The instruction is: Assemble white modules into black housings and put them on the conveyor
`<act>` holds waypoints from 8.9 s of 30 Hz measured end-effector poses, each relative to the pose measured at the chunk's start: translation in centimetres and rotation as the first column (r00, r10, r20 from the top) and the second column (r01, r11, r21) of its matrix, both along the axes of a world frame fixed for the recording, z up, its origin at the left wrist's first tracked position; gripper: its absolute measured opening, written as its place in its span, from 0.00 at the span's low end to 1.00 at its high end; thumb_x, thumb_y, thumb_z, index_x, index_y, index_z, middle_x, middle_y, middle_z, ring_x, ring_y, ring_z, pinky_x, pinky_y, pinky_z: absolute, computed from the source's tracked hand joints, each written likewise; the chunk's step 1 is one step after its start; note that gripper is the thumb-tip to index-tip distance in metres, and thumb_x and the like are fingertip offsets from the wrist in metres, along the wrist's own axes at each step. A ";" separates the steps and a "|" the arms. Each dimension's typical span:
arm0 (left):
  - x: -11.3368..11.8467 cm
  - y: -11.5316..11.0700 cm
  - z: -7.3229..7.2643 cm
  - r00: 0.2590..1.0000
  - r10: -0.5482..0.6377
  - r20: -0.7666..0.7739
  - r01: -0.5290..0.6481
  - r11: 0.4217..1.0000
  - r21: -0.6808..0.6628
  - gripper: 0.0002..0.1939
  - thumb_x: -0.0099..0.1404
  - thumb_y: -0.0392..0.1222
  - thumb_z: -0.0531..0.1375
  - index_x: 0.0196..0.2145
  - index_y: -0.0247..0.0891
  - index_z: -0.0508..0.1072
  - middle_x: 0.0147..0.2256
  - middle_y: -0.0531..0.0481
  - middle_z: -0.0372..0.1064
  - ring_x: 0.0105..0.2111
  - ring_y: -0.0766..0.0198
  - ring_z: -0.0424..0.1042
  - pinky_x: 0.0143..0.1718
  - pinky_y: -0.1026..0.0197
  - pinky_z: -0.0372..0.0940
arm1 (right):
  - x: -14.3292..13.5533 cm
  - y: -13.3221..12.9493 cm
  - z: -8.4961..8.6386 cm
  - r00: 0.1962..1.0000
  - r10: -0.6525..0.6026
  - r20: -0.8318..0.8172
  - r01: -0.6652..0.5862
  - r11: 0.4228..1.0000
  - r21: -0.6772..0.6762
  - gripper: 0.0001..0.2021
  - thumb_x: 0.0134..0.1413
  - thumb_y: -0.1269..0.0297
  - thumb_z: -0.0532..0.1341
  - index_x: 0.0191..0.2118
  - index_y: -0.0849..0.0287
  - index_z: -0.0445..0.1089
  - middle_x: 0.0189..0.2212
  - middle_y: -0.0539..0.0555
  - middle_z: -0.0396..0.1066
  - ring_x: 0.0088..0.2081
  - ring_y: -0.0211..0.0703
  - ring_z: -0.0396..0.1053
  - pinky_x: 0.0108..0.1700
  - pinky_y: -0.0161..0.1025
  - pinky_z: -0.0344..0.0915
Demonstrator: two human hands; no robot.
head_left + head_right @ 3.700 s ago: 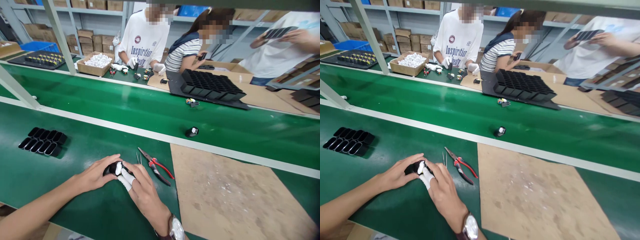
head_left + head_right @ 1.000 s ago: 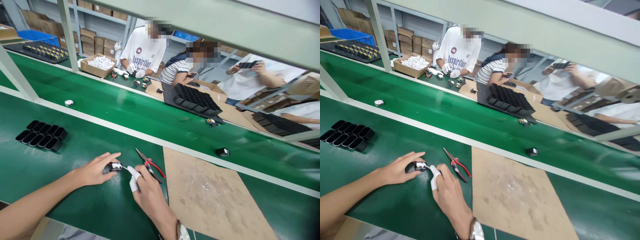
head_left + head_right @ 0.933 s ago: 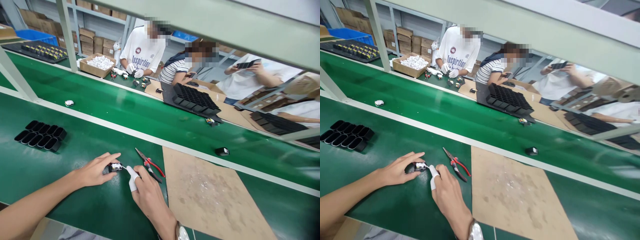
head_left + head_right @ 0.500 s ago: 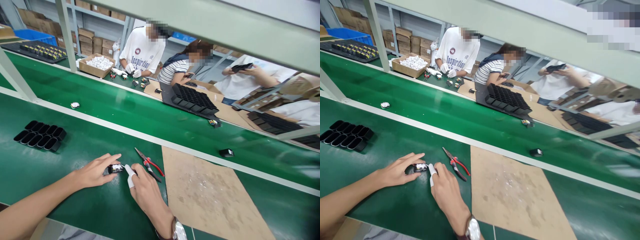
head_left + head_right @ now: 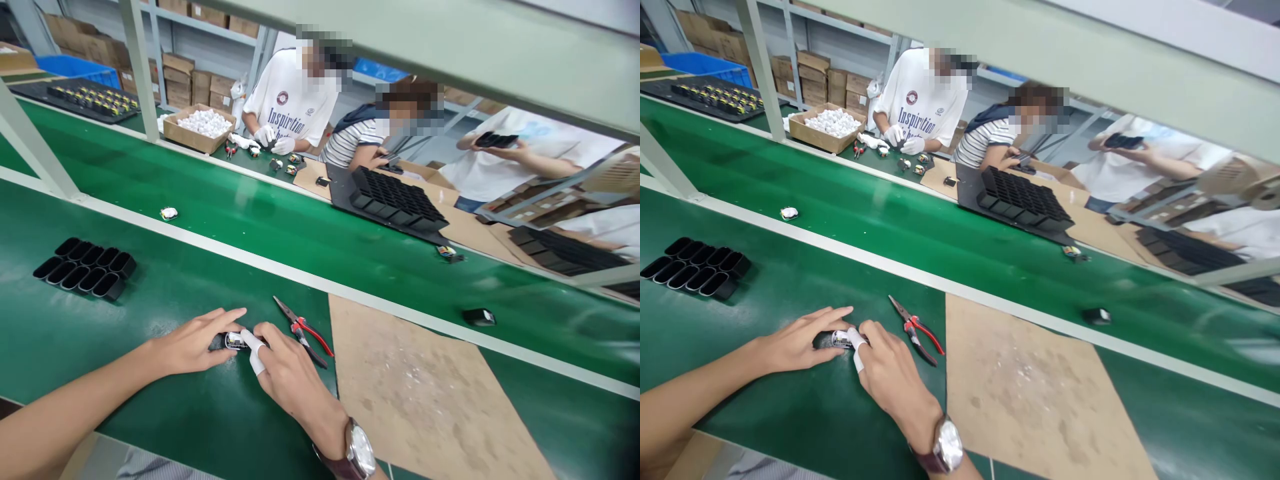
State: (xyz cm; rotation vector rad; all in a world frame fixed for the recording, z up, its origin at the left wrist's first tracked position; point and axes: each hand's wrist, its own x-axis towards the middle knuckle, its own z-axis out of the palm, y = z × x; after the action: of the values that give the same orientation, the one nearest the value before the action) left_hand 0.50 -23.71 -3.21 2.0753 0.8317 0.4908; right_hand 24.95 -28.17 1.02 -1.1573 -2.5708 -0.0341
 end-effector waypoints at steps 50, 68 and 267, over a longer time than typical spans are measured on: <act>-0.4 0.3 -0.1 0.994 -0.022 0.105 0.006 0.989 0.150 0.20 0.70 0.45 0.68 0.57 0.44 0.72 0.53 0.43 0.75 0.52 0.51 0.76 0.54 0.52 0.72 | 3.0 0.1 -3.4 0.954 -0.289 0.078 0.288 0.957 0.026 0.18 0.58 0.81 0.55 0.51 0.64 0.73 0.42 0.59 0.72 0.41 0.49 0.73 0.37 0.41 0.72; 0.8 1.8 1.2 0.714 0.574 0.400 -0.205 0.719 -0.665 0.14 0.65 0.49 0.72 0.35 0.36 0.77 0.32 0.49 0.77 0.29 0.62 0.77 0.34 0.58 0.77 | 1.3 2.2 -2.8 0.967 -0.226 -0.119 0.235 0.969 0.074 0.13 0.70 0.71 0.58 0.56 0.61 0.72 0.47 0.60 0.74 0.49 0.53 0.72 0.54 0.52 0.72; -0.8 0.1 -0.6 0.991 0.129 0.027 -0.126 0.986 -0.107 0.37 0.71 0.39 0.64 0.71 0.50 0.53 0.65 0.44 0.69 0.66 0.52 0.69 0.66 0.48 0.67 | -1.6 -0.1 -1.9 0.920 -0.015 -0.392 0.021 1.000 0.010 0.05 0.70 0.67 0.63 0.49 0.58 0.74 0.59 0.62 0.73 0.57 0.55 0.71 0.55 0.57 0.75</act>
State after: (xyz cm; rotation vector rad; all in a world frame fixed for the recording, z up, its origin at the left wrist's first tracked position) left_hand -0.27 -23.58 -3.77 1.9204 0.9545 0.5384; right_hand 23.31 -28.29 -0.85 -1.0579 -2.2025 0.1600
